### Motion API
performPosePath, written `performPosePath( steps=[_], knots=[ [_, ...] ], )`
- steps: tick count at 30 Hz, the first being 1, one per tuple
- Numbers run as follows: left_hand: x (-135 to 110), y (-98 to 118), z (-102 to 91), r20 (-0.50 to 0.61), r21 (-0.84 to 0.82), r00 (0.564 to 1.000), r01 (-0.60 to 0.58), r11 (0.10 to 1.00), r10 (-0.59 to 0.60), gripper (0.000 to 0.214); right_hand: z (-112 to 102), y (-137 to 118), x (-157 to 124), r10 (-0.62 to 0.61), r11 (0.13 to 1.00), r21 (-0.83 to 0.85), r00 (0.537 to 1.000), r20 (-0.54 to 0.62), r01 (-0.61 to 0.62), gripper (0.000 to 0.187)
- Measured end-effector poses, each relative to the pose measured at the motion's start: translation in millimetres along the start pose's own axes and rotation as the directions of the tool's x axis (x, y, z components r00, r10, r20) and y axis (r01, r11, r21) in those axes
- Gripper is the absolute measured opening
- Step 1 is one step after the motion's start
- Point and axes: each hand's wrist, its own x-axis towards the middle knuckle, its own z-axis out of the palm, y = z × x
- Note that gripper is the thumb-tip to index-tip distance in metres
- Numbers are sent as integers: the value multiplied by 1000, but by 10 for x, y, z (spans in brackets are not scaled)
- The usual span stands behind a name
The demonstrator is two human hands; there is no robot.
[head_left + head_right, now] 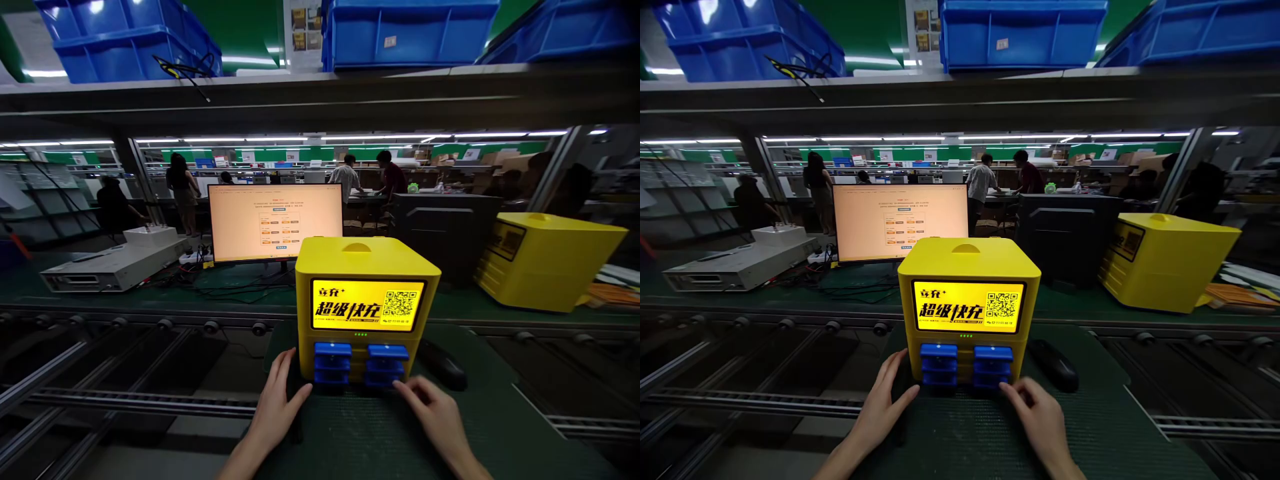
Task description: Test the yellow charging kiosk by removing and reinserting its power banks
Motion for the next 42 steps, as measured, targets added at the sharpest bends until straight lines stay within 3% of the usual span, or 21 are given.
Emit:
performPosePath(
  steps=[2,5,9,16,21,29,34,38,42],
  knots=[
    [77,85,112,-41,-53,999,-7,999,5,79,-81,154,87,74,997,-5,988,-132,-76,52],
    [161,173,245,-91,-108,996,-1,994,-9,90,-29,224,168,-21,997,68,995,-93,27,77],
    [183,191,307,-112,-118,993,21,993,-34,86,68,225,167,-87,996,-1,996,6,87,78],
    [138,230,312,-133,-141,990,24,990,-43,82,64,88,108,-24,998,54,1000,-19,25,78],
    [188,374,292,-167,-292,979,64,954,-117,83,92,-127,145,80,934,353,995,-55,-55,84],
    [276,453,343,-228,-421,964,31,907,-139,72,70,-438,228,166,790,608,983,-80,-84,84],
    [281,399,264,-172,-375,983,-1,927,-69,84,49,-283,229,74,861,506,997,-26,-51,91],
    [238,338,203,-175,-272,982,13,962,-63,80,35,-113,220,26,932,362,995,-97,11,94],
    [188,260,284,-142,-58,990,-9,998,0,109,118,-31,198,-51,972,229,998,-39,58,112]
  ],
)
